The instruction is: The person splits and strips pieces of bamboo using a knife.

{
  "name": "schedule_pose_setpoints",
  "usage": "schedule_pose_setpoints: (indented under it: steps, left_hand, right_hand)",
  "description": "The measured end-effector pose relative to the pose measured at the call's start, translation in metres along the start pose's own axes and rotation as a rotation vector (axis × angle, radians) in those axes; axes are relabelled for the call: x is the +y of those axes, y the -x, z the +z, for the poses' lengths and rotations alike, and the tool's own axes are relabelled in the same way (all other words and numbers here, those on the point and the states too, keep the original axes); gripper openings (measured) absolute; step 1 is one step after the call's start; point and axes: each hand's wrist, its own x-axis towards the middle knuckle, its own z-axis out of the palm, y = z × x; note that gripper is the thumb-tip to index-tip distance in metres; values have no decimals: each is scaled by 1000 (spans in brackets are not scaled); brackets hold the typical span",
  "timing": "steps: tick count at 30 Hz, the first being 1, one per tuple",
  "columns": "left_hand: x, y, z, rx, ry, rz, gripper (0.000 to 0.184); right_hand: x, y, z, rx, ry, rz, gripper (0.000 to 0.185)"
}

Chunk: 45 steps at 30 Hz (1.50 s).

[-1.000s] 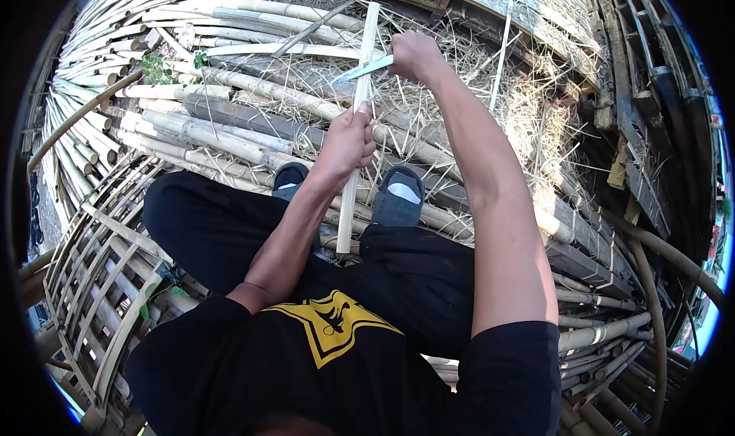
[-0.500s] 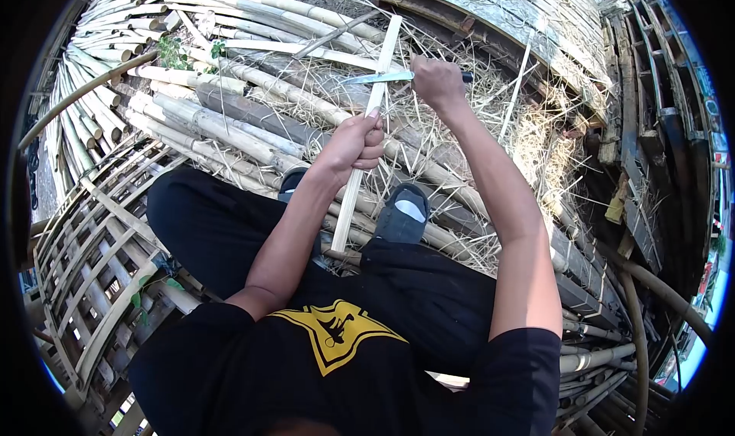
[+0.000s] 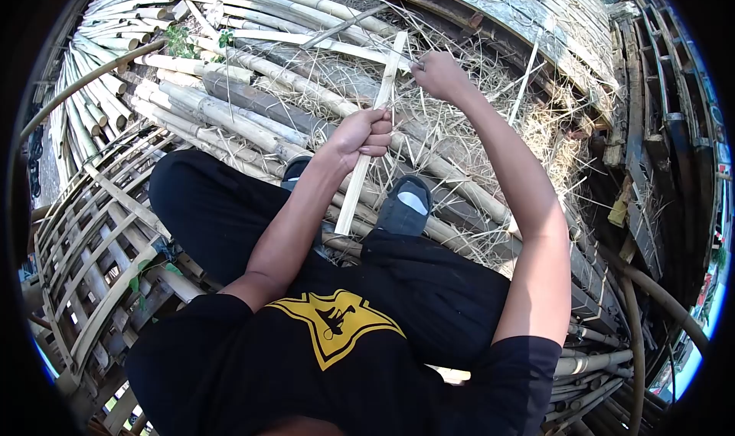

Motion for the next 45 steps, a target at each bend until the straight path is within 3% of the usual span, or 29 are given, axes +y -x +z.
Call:
schedule_pose_setpoints:
  steps: [5, 11, 17, 24, 29, 31, 33, 35, 37, 39, 45]
  left_hand:
    - [-2, 6, 2, -33, -52, 13, 23]
    - [-5, 12, 15, 85, -208, 28, 21]
    - [-4, 14, 15, 113, -249, 52, 20]
    - [-5, 20, 17, 81, -303, -37, 19]
    - [-12, 9, 9, 71, -309, -3, 21]
    - [-15, 10, 17, 164, -325, 26, 20]
    - [-16, 6, 15, 179, -317, 29, 20]
    - [-18, 1, 15, 187, -307, 24, 20]
    - [-17, 0, 18, 164, -226, 63, 20]
    - [-16, 0, 22, 150, -191, 71, 21]
    - [-16, 13, 41, 115, -95, 157, 20]
  right_hand:
    - [7, 25, 4, -106, 170, -27, 24]
    - [22, 21, 18, 44, 307, 28, 23]
    - [11, 24, 25, 57, 276, 67, 20]
    - [15, 27, 30, 77, 271, -86, 22]
    - [9, 24, 31, 22, 247, -4, 24]
    - [9, 16, 34, 58, 257, -39, 22]
    - [12, 8, 36, 1, 300, -55, 19]
    - [21, 0, 40, 70, 228, -88, 37]
    - [17, -5, 29, 84, 273, -76, 36]
    - [18, -13, 21, 16, 330, -116, 22]
    - [19, -14, 10, 164, 397, -219, 27]
